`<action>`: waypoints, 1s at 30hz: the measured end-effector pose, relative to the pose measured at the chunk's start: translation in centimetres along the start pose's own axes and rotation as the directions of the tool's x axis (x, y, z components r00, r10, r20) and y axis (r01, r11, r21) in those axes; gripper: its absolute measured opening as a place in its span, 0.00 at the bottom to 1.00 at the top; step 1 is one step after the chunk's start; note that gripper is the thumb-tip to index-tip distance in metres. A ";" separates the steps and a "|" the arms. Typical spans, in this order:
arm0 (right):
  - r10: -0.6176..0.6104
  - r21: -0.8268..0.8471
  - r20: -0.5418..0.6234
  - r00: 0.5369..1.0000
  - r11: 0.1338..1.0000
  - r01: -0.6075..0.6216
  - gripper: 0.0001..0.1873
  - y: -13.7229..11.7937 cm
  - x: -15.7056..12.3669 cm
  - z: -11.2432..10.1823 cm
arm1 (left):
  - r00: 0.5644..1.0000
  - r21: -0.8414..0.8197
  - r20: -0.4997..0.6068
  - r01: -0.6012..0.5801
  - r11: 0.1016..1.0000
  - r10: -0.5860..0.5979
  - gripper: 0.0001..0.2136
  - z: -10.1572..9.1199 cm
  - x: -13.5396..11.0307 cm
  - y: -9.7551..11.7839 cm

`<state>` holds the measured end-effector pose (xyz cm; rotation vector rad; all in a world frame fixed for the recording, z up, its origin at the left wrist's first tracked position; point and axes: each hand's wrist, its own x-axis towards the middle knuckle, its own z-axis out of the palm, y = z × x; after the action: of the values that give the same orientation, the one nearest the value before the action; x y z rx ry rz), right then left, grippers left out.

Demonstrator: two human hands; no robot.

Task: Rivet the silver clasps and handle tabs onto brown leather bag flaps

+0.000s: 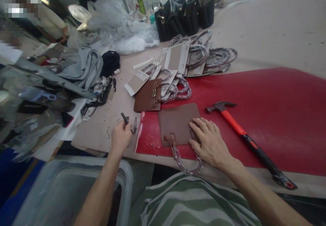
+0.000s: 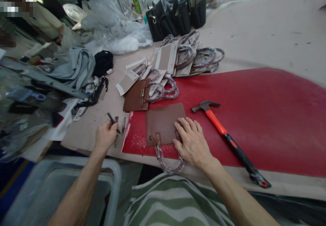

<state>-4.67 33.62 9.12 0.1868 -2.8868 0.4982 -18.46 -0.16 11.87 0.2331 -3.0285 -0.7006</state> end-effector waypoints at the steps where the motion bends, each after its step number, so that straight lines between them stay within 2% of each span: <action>1: -0.003 -0.003 -0.001 1.000 1.000 0.003 0.27 0.0 0.0 0.0 | 1.000 0.142 0.004 0.012 0.990 -0.013 0.13 -0.4 0.5 -0.7; 4: -0.020 -0.015 -0.013 1.000 1.000 0.020 0.27 0.1 0.0 0.0 | 0.997 0.369 0.024 0.064 0.927 -0.079 0.14 -1.2 2.1 -2.4; 10: -0.061 -0.041 -0.041 0.997 0.997 0.059 0.26 0.6 0.1 0.4 | 0.991 0.412 0.043 0.099 0.906 -0.128 0.16 -1.5 3.6 -3.9; 13: -0.079 -0.053 -0.068 0.995 0.996 0.075 0.27 1.0 0.2 0.8 | 0.998 0.394 -0.009 0.059 0.917 -0.061 0.16 -1.3 3.0 -3.7; 17: -0.093 -0.045 -0.082 0.992 0.995 0.090 0.28 1.1 0.5 1.1 | 0.990 0.302 -0.063 -0.101 0.948 0.126 0.14 -0.2 1.7 -2.5; 19: -0.092 -0.042 -0.079 0.993 0.995 0.089 0.28 1.1 0.6 1.1 | 0.989 0.249 -0.006 -0.141 0.958 0.147 0.11 0.5 1.5 -1.6; 22: -0.079 -0.049 -0.063 0.995 0.996 0.076 0.28 0.9 0.8 0.9 | 0.992 0.231 0.112 -0.085 0.969 0.061 0.10 1.3 2.4 -0.4; 25: -0.066 -0.046 -0.044 0.997 0.997 0.064 0.27 0.6 0.7 0.6 | 0.977 0.224 0.214 -0.059 0.973 0.010 0.09 1.5 3.7 0.3; 28: -0.053 -0.024 -0.027 0.998 0.998 0.052 0.26 0.2 0.4 0.4 | 0.950 0.196 0.313 -0.064 0.979 -0.001 0.08 1.3 4.8 0.4; 30: -0.040 -0.014 -0.025 0.999 0.999 0.040 0.25 0.1 0.2 0.3 | 0.942 0.125 0.336 -0.033 0.992 -0.011 0.09 1.0 5.2 0.0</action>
<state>-4.94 33.62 8.87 0.2337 -2.8552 0.4700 -23.66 -0.54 10.95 0.1078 -3.4032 -0.5991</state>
